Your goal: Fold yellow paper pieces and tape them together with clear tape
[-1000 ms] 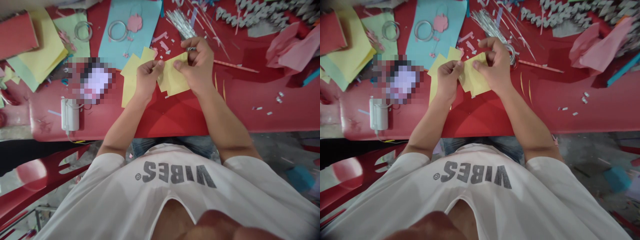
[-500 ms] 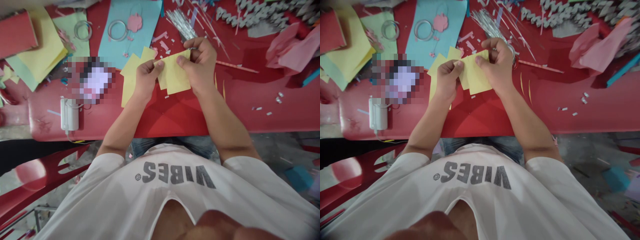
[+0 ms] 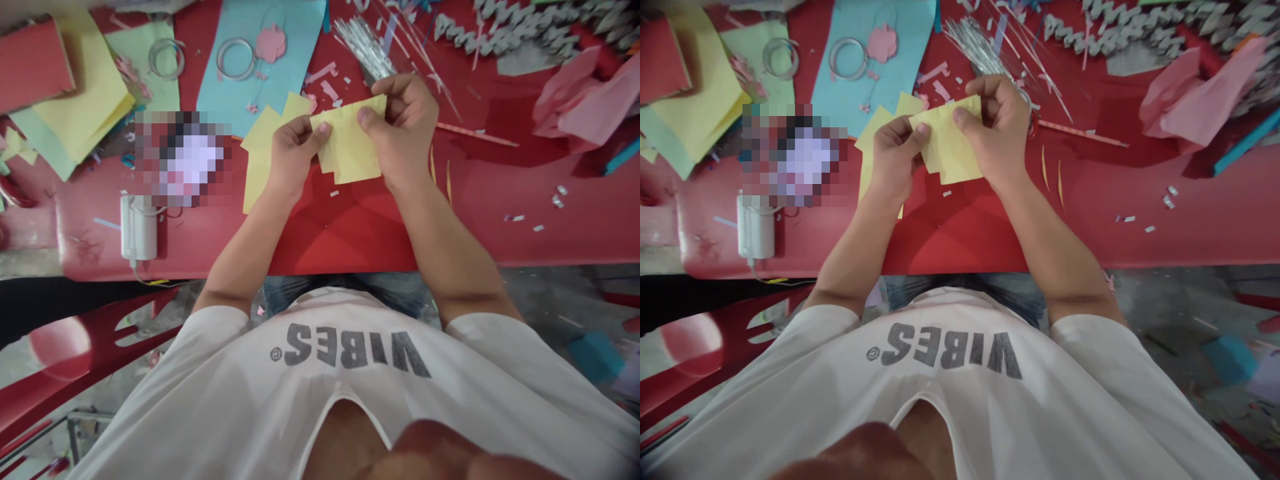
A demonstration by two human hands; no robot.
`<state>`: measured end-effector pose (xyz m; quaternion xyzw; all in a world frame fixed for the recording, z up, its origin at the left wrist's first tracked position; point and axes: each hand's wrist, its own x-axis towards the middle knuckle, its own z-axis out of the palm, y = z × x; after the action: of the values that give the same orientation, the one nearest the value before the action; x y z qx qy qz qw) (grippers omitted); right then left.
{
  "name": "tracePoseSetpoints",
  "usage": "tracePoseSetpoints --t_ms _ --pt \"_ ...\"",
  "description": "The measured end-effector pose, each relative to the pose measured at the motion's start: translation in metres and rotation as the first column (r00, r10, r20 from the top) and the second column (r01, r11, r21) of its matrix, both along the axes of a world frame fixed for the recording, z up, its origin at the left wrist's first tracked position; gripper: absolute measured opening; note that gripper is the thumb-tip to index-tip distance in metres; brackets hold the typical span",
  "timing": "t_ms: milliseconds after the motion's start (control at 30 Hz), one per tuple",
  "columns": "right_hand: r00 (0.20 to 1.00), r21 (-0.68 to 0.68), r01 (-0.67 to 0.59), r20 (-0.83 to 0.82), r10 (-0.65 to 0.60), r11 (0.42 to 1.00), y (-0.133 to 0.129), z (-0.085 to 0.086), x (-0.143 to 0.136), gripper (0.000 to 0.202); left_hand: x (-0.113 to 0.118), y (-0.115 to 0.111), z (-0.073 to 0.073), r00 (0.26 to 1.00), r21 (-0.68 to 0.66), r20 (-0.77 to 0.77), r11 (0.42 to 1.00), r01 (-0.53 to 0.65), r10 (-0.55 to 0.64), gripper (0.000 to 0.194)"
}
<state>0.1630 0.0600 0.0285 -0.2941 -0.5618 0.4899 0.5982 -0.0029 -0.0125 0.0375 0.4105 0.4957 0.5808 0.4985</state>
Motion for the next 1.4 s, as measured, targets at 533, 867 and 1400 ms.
tracePoseSetpoints --t_ms 533,867,1400 --pt "0.996 -0.006 0.076 0.039 -0.076 0.997 0.0 0.006 0.002 0.042 -0.002 0.0 0.002 0.997 0.006 -0.075 0.999 -0.032 0.033 0.035" --pt "0.987 -0.06 -0.047 0.154 0.055 0.997 -0.018 0.021 0.004 0.043 -0.001 -0.001 0.008 0.993 -0.006 -0.106 0.998 -0.06 0.059 0.04" --pt "0.966 0.135 0.021 0.254 -0.055 0.991 -0.027 0.029 0.0 0.036 0.008 -0.003 0.008 1.0 0.058 0.007 0.998 0.027 -0.028 0.022"
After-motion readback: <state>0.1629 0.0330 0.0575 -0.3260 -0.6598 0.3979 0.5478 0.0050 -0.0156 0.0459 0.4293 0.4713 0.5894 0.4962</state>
